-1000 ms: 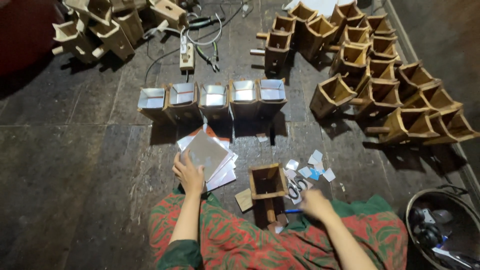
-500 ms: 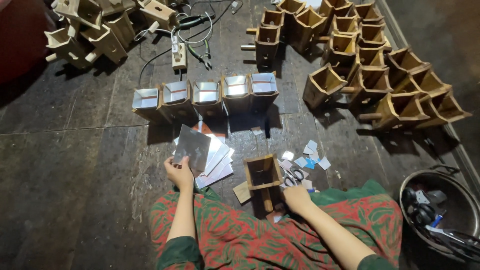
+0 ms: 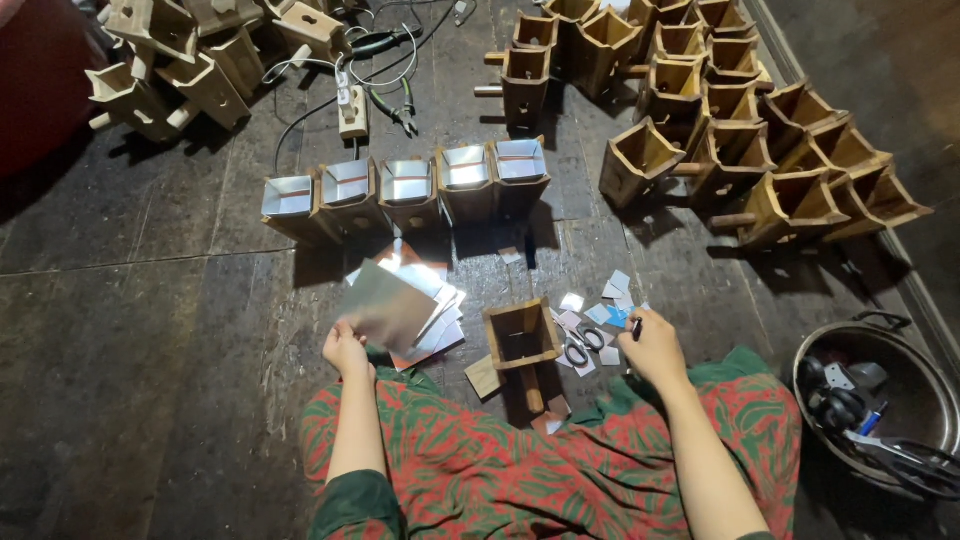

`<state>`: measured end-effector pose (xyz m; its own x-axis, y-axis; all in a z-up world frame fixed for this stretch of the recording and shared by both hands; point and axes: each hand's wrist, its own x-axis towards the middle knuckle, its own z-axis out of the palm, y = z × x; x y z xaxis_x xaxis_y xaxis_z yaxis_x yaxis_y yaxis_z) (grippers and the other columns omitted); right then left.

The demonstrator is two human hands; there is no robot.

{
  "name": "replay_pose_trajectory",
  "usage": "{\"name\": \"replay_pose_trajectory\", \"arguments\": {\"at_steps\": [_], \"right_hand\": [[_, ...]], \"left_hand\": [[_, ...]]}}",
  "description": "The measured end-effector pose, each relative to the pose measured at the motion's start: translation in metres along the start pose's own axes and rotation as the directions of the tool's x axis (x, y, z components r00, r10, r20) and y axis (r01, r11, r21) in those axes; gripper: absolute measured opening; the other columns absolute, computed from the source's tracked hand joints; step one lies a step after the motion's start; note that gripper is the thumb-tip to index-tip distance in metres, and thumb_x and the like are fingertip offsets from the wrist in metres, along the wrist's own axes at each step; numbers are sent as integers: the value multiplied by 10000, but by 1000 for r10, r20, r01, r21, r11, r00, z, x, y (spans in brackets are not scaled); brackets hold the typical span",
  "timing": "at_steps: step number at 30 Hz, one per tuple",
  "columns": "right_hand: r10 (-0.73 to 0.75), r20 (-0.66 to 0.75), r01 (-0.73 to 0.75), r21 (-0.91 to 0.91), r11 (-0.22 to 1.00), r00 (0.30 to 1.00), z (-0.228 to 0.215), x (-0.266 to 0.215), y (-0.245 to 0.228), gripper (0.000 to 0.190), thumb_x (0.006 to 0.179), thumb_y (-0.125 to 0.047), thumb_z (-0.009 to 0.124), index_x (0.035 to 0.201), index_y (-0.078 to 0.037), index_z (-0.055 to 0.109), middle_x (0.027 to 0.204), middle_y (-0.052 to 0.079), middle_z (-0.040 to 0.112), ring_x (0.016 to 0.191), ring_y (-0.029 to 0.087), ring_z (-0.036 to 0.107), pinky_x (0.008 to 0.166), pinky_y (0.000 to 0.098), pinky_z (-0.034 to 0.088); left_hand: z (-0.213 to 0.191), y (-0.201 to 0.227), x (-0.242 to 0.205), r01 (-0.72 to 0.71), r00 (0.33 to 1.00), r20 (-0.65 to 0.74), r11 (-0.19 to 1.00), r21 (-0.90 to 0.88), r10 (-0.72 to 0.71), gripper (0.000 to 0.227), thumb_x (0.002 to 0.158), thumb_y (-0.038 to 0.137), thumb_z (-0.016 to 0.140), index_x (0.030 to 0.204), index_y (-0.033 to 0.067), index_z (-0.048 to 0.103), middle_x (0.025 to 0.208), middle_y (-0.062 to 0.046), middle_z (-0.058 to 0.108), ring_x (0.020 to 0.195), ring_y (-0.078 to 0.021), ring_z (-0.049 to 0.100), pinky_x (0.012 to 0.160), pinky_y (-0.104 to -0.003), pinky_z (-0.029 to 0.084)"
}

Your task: The person marks a sheet of silver lining material with a pencil and then cuts it into specific shapes using shears.

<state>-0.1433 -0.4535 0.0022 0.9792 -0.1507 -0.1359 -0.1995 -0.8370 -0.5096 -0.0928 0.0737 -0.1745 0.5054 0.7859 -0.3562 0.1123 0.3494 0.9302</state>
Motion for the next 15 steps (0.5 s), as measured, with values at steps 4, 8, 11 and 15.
{"name": "replay_pose_trajectory", "arguments": {"at_steps": [4,8,11,15], "right_hand": [[19,157,-4,-91,996,987,36,16,23,190,853,-191,682,997,-88,753,1001,166,763,1051,372,734,885,472,601],[9,258,20,-108,994,966,29,10,3,324,920,-231,640,1180,-65,739,1141,200,754,1139,378,709,936,482,588],[23,271,6,-107,994,962,25,8,-6,355,959,-241,610,1247,-63,719,1180,207,744,1148,373,707,940,489,581],[35,305,-7,-94,996,952,12,-1,-29,371,966,-262,614,1272,-74,706,1197,210,748,1160,380,701,942,520,579]], "left_hand": [[6,-8,2,-23,998,62,988,153,14,370,1109,388,556,1256,64,655,959,-37,680,691,-90,543,576,-194,508],[11,-7,-4,37,982,183,999,29,-42,325,1095,373,534,937,112,644,655,17,591,551,-79,568,480,-174,472],[8,-30,17,88,985,144,994,68,-97,426,1087,491,577,1221,91,636,1050,-101,608,930,-204,574,775,-383,484],[7,-4,0,-50,998,48,994,100,46,379,1088,349,644,1325,58,593,1322,-196,584,1254,-297,571,1051,-474,468]]}}
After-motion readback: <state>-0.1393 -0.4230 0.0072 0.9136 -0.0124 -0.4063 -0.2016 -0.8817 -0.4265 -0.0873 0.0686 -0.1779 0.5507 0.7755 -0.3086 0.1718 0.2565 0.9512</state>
